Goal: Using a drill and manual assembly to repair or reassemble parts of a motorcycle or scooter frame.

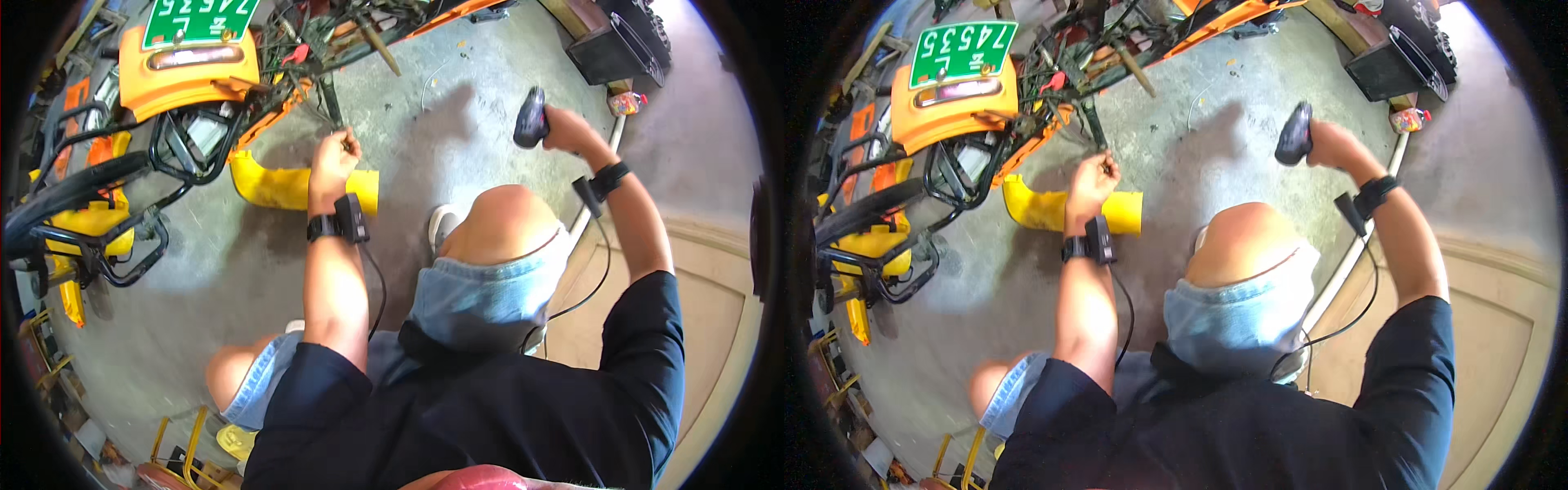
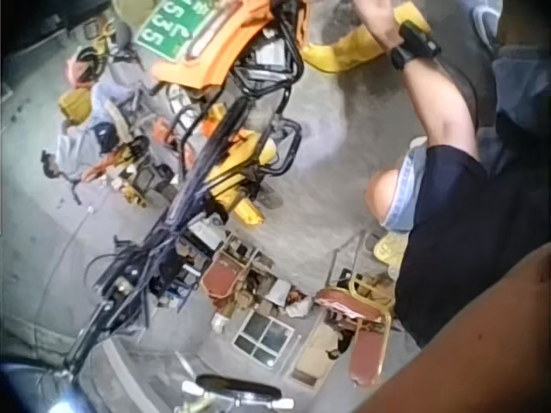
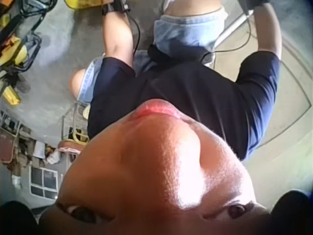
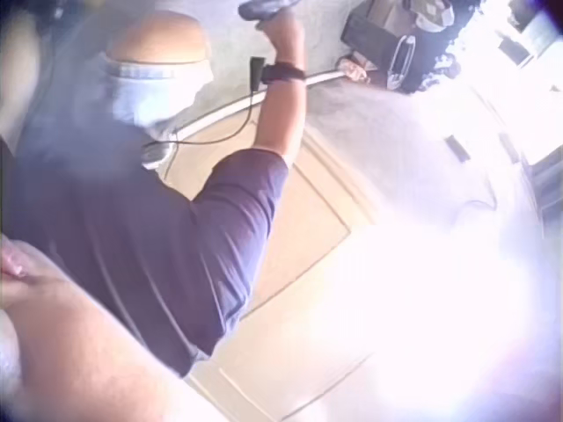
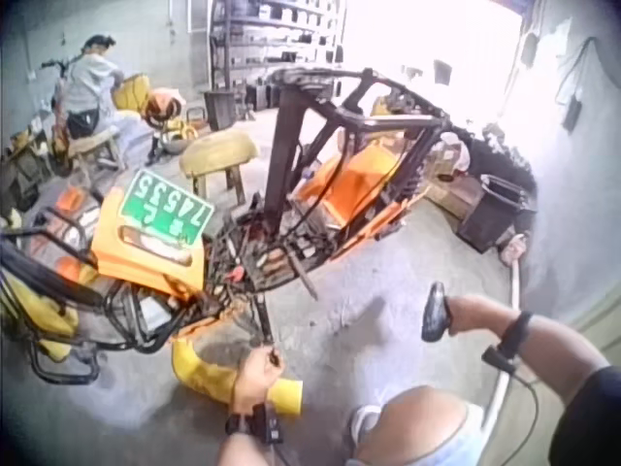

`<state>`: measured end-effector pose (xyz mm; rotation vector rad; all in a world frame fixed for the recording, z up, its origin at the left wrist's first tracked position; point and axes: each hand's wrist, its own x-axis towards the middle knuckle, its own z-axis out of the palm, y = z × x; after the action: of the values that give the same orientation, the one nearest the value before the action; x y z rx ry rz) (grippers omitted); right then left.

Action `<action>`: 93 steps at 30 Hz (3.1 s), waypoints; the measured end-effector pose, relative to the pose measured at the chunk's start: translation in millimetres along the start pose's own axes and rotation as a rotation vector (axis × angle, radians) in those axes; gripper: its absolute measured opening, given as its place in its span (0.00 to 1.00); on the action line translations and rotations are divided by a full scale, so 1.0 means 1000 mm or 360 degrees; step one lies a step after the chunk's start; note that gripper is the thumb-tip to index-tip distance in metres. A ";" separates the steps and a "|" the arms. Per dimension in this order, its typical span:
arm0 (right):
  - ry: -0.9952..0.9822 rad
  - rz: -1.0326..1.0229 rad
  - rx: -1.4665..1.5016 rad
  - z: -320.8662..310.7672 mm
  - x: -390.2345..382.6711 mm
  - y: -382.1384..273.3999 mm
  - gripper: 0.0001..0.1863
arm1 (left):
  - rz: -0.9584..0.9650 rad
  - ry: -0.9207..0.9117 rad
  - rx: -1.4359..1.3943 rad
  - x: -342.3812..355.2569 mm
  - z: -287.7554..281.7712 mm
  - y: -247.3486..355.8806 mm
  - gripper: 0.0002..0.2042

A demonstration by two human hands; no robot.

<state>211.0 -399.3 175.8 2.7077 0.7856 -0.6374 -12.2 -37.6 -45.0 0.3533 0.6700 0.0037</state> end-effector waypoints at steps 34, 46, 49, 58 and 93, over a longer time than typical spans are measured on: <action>0.0235 -0.0560 0.0594 0.221 0.079 0.043 0.60 | 0.0469 0.0168 0.0084 0.014 0.073 -0.021 0.09; 0.0818 -0.0703 0.1255 0.127 0.077 -0.033 0.38 | -0.0165 -0.0076 0.0554 0.043 0.130 -0.070 0.16; 0.0400 -0.0829 0.1523 0.109 0.083 -0.086 0.23 | -0.0282 -0.0056 0.0635 0.041 0.138 -0.087 0.20; 0.0617 -0.1094 0.1671 0.101 0.114 -0.185 0.11 | -0.0008 0.0389 0.0863 0.019 0.130 -0.006 0.10; 0.0960 -0.0464 0.3451 0.082 0.216 -0.267 0.07 | 0.3070 0.0885 0.3578 0.062 0.166 0.048 0.13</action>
<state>198.9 -111.8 -28.8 4.9872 0.5992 -1.1128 143.1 -38.3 53.8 3.1277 0.2850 1.3110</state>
